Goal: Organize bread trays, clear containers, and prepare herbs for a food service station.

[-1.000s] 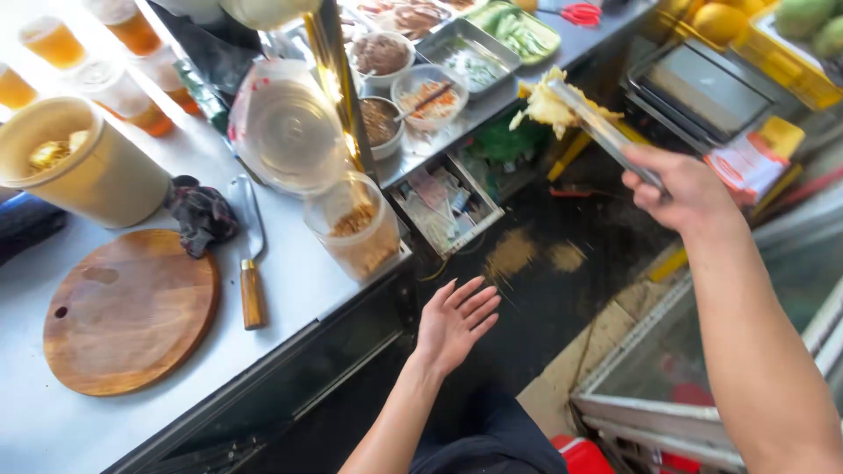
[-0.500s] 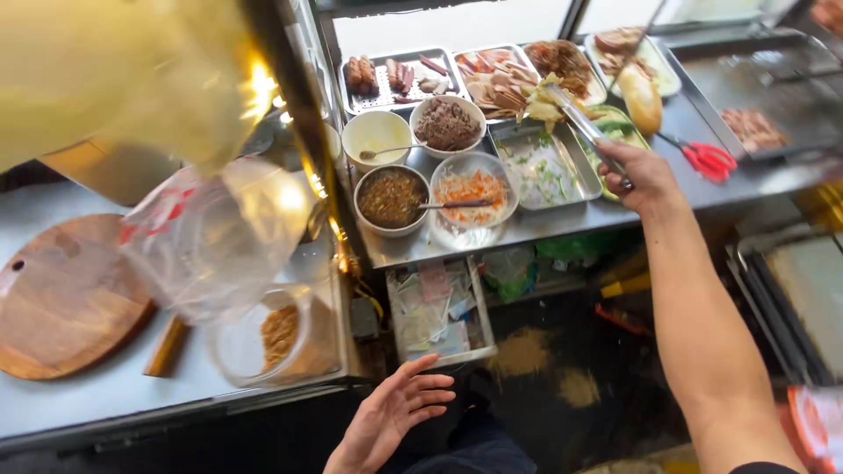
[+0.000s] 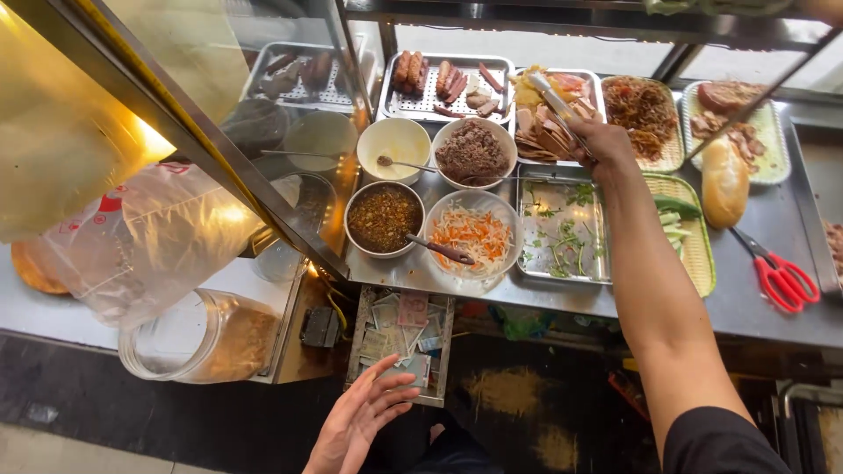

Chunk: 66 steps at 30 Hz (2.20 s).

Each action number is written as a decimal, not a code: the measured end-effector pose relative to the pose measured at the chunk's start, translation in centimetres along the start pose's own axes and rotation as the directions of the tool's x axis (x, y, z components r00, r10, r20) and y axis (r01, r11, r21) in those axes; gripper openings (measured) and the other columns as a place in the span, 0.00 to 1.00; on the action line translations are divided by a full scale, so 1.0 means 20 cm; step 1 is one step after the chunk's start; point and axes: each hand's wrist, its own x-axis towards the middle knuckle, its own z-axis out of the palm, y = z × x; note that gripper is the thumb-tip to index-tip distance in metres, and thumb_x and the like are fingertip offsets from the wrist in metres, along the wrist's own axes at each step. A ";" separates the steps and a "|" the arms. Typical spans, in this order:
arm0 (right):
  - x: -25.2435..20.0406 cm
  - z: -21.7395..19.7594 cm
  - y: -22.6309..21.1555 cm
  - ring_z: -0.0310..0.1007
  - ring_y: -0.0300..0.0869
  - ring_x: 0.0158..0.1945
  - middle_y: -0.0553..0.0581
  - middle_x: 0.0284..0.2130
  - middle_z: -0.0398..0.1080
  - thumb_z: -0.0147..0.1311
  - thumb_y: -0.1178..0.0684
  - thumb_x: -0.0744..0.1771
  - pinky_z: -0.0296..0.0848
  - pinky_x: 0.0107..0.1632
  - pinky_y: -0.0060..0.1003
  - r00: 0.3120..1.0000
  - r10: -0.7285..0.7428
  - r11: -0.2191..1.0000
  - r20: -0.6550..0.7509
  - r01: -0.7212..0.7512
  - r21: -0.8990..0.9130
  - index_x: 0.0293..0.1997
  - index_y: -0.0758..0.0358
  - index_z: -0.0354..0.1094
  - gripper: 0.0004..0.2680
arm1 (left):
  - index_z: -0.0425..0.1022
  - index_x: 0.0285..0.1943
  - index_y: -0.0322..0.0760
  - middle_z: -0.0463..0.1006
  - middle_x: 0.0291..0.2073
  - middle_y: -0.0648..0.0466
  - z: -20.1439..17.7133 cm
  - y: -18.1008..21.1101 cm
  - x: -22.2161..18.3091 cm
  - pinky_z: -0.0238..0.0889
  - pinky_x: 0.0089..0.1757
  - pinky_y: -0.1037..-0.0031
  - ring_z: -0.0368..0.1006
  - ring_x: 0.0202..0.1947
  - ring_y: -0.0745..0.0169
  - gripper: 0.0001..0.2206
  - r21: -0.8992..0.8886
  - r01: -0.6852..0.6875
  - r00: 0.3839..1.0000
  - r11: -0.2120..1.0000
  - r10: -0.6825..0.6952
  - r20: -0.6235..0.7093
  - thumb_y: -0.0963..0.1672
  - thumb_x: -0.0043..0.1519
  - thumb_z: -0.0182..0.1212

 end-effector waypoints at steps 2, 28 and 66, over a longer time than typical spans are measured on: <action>0.10 0.05 0.00 0.61 0.31 0.18 0.48 0.21 0.68 0.63 0.52 0.66 0.57 0.20 0.25 1.000 -0.019 1.000 -0.002 0.019 -0.007 0.44 0.65 0.74 0.08 | 0.55 0.75 0.34 0.74 0.60 0.39 0.00 -0.04 0.00 0.64 0.59 0.59 0.73 0.60 0.46 0.30 -0.030 -0.045 0.999 0.999 0.044 -0.018 0.51 0.65 0.48; 0.26 -0.23 0.22 0.62 0.32 0.19 0.52 0.22 0.71 0.63 0.52 0.66 0.58 0.22 0.27 0.999 -0.009 0.976 -0.034 0.002 -0.217 0.54 0.66 0.78 0.12 | 0.55 0.76 0.37 0.73 0.61 0.40 0.19 -0.15 0.16 0.63 0.60 0.56 0.71 0.61 0.45 0.29 -0.092 -0.063 0.998 0.994 0.062 -0.019 0.51 0.65 0.44; -1.03 -0.19 0.79 0.65 0.62 0.51 0.66 0.46 0.70 0.65 0.38 0.63 0.63 0.52 0.63 0.725 -0.652 0.300 -0.222 -0.022 -0.954 0.55 0.62 0.75 0.21 | 0.69 0.68 0.35 0.81 0.50 0.48 0.27 0.23 -0.13 0.66 0.53 0.69 0.77 0.51 0.60 0.23 0.235 -0.006 0.996 0.972 -0.015 0.089 0.49 0.68 0.48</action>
